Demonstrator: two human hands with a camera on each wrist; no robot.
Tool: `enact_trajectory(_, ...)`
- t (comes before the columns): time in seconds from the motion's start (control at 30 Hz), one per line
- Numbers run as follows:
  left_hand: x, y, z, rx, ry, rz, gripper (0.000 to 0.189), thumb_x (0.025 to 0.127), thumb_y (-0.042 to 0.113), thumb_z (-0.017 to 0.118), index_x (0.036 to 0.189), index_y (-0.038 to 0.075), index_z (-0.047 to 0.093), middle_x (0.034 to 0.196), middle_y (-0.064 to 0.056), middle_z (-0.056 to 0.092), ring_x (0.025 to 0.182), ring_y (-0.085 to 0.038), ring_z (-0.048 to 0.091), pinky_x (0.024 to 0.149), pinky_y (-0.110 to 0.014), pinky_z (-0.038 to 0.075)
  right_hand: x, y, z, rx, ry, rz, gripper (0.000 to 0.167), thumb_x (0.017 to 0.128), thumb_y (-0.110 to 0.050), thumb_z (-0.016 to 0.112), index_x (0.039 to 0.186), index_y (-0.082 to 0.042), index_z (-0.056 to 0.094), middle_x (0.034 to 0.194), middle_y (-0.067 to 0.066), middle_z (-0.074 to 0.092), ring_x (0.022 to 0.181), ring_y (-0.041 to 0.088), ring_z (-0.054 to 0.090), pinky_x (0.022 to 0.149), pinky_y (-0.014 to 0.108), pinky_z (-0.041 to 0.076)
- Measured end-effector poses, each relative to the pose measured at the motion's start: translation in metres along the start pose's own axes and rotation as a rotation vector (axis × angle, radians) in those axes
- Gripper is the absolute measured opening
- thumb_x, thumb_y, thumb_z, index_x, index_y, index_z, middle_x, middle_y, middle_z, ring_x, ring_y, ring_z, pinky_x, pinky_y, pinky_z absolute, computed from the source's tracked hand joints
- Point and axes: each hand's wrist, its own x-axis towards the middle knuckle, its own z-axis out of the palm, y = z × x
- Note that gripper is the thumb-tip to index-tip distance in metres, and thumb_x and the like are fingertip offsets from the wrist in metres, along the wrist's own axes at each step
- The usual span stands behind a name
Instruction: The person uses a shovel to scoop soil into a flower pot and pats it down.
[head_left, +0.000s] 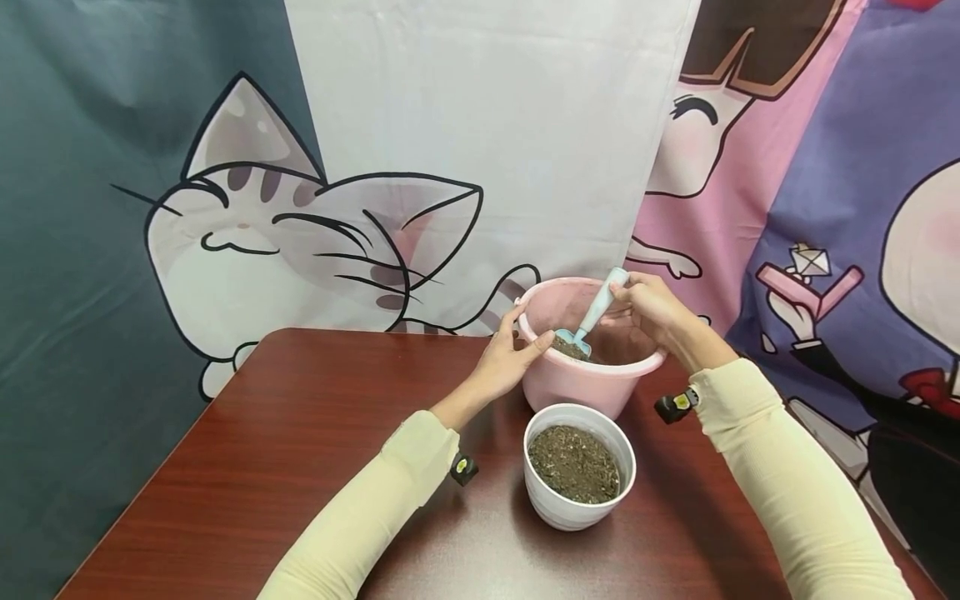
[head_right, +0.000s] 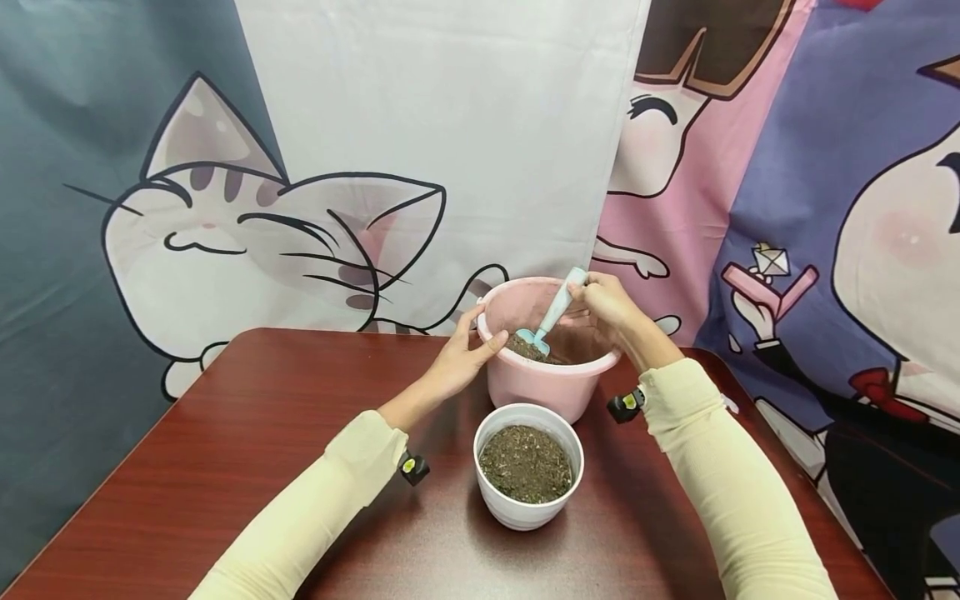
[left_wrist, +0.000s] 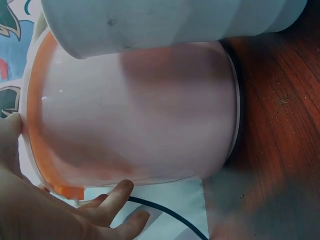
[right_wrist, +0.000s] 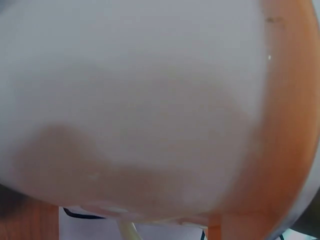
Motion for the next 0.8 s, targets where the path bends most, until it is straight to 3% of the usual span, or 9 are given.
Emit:
enact_trajectory(0.33, 0.0, 0.001, -0.001, 0.028, 0.007, 0.009, 0.079, 0.094, 0.05, 0.063, 0.157, 0.018, 0.026, 0.161, -0.011, 0.027, 0.144, -0.031, 0.03, 0.115, -0.05, 0.028, 0.002, -0.002, -0.009, 0.041, -0.003, 0.03, 0.009, 0.106, -0.009, 0.04, 0.105, -0.001, 0.044, 0.076, 0.005, 0.067, 0.071, 0.018, 0.07, 0.078, 0.037, 0.059)
enact_trajectory(0.5, -0.005, 0.0, -0.002, 0.014, 0.01, 0.031, 0.084, 0.096, 0.048, 0.061, 0.16, 0.016, 0.016, 0.161, -0.015, 0.026, 0.146, -0.033, 0.026, 0.115, -0.051, 0.027, 0.002, -0.001, -0.014, 0.076, -0.001, 0.055, 0.01, 0.107, -0.009, 0.039, 0.105, -0.001, 0.045, 0.075, 0.006, 0.068, 0.072, 0.017, 0.07, 0.078, 0.036, 0.059)
enact_trajectory(0.67, -0.015, -0.001, -0.004, -0.046, -0.013, 0.041, 0.087, 0.096, 0.044, 0.062, 0.159, 0.01, 0.011, 0.153, -0.026, 0.033, 0.132, -0.037, 0.047, 0.107, -0.049, 0.039, 0.001, -0.003, -0.019, 0.138, -0.004, 0.052, 0.013, 0.106, -0.009, 0.041, 0.101, -0.002, 0.051, 0.077, 0.009, 0.071, 0.075, 0.019, 0.072, 0.08, 0.037, 0.058)
enact_trajectory(0.8, -0.028, -0.005, -0.007, -0.027, -0.074, -0.002, 0.09, 0.096, 0.047, 0.061, 0.159, 0.009, 0.009, 0.15, -0.026, 0.036, 0.118, -0.035, 0.059, 0.101, -0.046, 0.046, -0.001, -0.006, -0.024, 0.198, -0.004, 0.059, 0.015, 0.106, -0.009, 0.041, 0.098, -0.003, 0.053, 0.079, 0.01, 0.072, 0.078, 0.02, 0.073, 0.081, 0.038, 0.058)
